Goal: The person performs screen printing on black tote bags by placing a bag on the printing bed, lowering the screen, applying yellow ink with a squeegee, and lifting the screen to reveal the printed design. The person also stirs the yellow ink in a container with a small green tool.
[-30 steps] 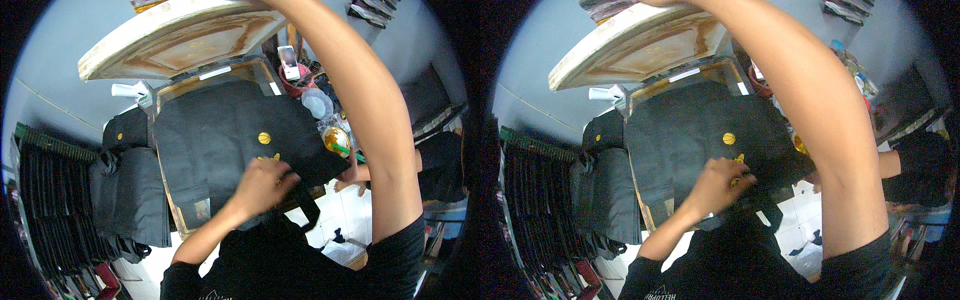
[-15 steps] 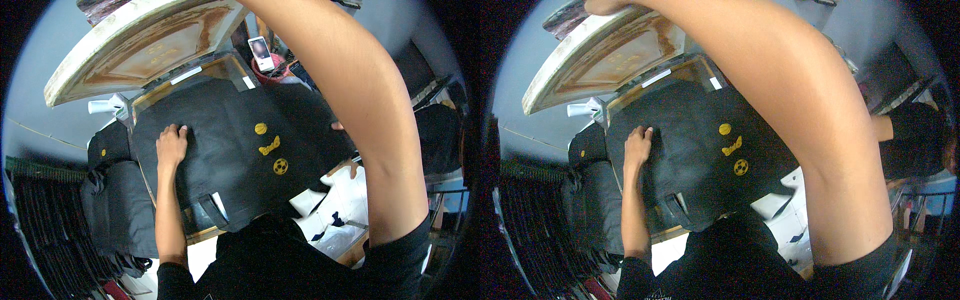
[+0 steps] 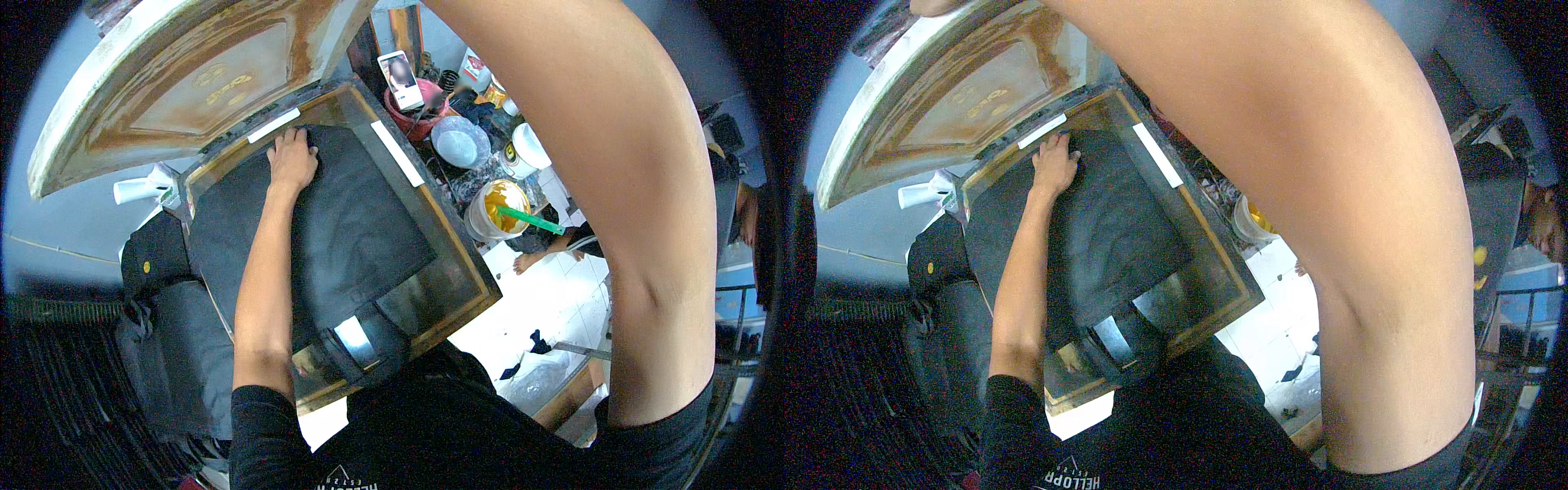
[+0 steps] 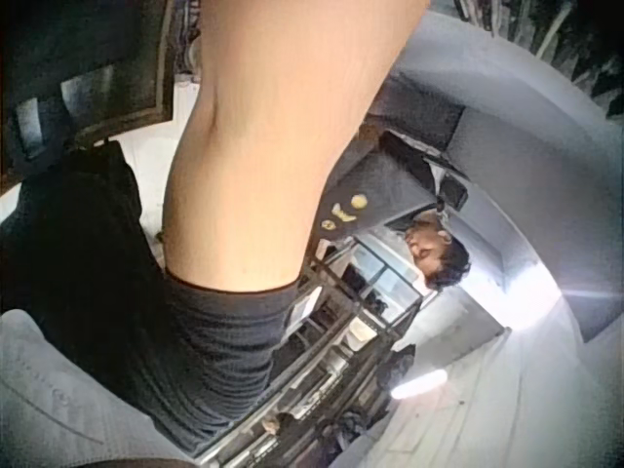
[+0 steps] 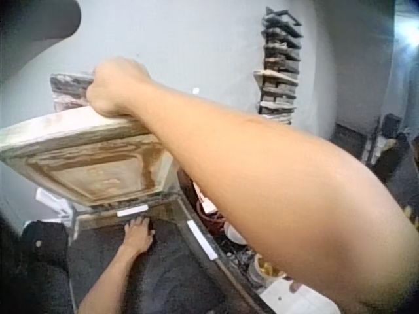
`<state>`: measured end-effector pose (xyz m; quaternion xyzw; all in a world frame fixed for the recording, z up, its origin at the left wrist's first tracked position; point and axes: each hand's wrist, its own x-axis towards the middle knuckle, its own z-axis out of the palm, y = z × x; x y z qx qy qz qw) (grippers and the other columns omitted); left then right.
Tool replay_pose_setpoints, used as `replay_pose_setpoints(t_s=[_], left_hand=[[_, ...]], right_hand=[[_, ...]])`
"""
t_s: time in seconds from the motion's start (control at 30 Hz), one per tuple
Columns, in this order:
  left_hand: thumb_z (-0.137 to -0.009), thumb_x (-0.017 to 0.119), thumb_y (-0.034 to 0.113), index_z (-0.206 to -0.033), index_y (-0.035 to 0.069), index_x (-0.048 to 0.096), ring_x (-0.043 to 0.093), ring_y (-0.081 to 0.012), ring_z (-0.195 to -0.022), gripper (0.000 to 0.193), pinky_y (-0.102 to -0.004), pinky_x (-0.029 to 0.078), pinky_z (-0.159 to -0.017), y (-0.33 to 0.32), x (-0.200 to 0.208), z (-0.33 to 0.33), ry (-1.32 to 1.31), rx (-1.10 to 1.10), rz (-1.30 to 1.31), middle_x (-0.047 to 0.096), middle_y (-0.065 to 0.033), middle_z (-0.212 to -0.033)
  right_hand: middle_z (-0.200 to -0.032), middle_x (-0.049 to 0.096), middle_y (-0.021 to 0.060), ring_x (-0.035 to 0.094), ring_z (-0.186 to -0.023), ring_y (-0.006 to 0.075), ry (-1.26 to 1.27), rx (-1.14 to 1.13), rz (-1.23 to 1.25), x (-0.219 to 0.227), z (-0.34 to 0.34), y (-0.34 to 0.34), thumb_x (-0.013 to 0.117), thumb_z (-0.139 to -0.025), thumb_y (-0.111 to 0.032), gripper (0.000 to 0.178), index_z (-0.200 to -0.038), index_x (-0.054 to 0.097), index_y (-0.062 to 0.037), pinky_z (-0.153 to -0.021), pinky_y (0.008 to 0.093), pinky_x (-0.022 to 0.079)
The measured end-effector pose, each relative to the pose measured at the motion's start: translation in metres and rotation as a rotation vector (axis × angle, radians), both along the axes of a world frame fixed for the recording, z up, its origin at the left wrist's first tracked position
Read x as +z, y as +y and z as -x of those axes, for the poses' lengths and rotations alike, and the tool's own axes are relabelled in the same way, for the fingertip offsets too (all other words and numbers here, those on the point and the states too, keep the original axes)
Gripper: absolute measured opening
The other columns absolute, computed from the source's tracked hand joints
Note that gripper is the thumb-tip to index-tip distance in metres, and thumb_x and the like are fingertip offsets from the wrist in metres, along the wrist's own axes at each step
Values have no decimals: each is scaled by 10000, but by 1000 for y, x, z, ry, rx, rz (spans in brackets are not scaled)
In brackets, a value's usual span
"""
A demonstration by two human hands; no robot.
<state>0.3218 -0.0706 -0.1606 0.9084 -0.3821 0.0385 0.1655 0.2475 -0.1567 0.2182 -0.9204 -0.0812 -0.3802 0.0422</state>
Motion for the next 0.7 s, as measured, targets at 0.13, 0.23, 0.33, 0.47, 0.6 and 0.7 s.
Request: replay_pose_setpoints(t_s=[0.13, 0.23, 0.33, 0.47, 0.6, 0.7], left_hand=[[-861, 722, 262, -1492, 109, 505, 404, -385, -1393, 684, -563, 326, -1109, -4, 15, -15, 121, 38, -67, 490, -145, -1494], [-854, 729, 238, -1313, 118, 624, 434, -372, -1341, 486, -543, 327, -1070, -4, 18, -20, 118, 29, 21, 560, -123, -1382], [-873, 709, 218, -1113, 120, 686, 473, -364, -1299, 261, -549, 321, -1054, -7, 10, -28, 87, -3, 191, 622, -105, -1252], [-918, 661, 211, -965, 123, 700, 546, -346, -1209, 107, -568, 322, -1045, -28, 6, -46, 73, -16, 403, 663, -93, -1098], [-916, 687, 270, -1178, 73, 654, 494, -373, -1278, 330, -586, 287, -1102, -52, 13, -40, 5, 71, 308, 610, -150, -1282], [-877, 712, 498, -1489, 5, 426, 295, -443, -1466, 836, -625, 206, -1170, -50, 11, -9, 7, 95, 276, 334, -262, -1583]], right_hand=[[-1103, 708, 286, 685, -1061, 430, 19, -32, -111, 3, 0, 0, 614, -840, -192, 310, -992, 768, 31, -939, 459, 535], [-1094, 707, 291, 688, -1054, 429, -15, -1, -15, 5, -1, 1, 619, -838, -186, 306, -986, 768, 37, -933, 454, 537], [-1094, 710, 284, 689, -1058, 423, -17, -7, -28, 7, 0, 3, 622, -843, -189, 307, -993, 770, 33, -932, 453, 538], [-1097, 715, 274, 693, -1064, 408, 20, -15, -82, 9, 3, 2, 626, -850, -197, 312, -1007, 771, 30, -937, 445, 539], [-1108, 716, 270, 694, -1071, 401, 15, -2, -93, 10, 3, 0, 627, -856, -200, 315, -1020, 772, 28, -945, 436, 538], [-1112, 715, 271, 694, -1073, 402, 12, 34, -79, 9, 4, -1, 629, -857, -204, 318, -1023, 772, 27, -949, 434, 538]])
